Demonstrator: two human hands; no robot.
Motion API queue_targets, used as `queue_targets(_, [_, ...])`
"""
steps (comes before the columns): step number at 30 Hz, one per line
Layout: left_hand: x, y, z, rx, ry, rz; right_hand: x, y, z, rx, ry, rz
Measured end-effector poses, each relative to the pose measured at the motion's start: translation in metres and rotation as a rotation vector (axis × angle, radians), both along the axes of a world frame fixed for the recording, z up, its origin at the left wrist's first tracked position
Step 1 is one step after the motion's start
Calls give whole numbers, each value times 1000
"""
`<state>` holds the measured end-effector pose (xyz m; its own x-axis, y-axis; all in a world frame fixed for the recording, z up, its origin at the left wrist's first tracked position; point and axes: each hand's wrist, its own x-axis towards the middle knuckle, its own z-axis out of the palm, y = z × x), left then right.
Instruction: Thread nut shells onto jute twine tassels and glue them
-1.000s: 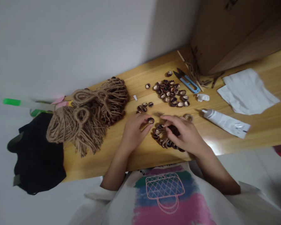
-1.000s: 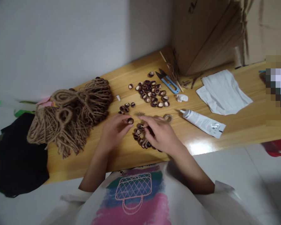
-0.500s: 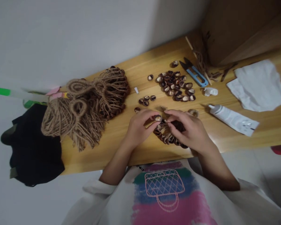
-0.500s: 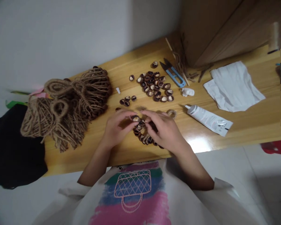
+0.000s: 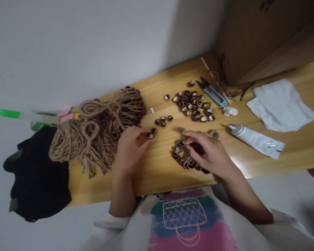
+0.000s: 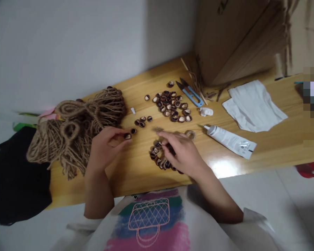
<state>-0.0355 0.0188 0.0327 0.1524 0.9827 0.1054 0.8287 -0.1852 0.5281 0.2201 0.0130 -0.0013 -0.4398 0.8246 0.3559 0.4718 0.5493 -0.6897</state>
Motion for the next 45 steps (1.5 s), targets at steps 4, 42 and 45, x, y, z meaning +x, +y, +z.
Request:
queue_targets(4, [-11,3,-2,-78,39,93,-1,0,0,1,-6,0])
queue_targets(42, [50,20,-12,55,327,121,-1,0,-1,16,8,-7])
queue_targets(45, [50,13,-8,55,286,-27,-1,-1,-2,7,6,-7])
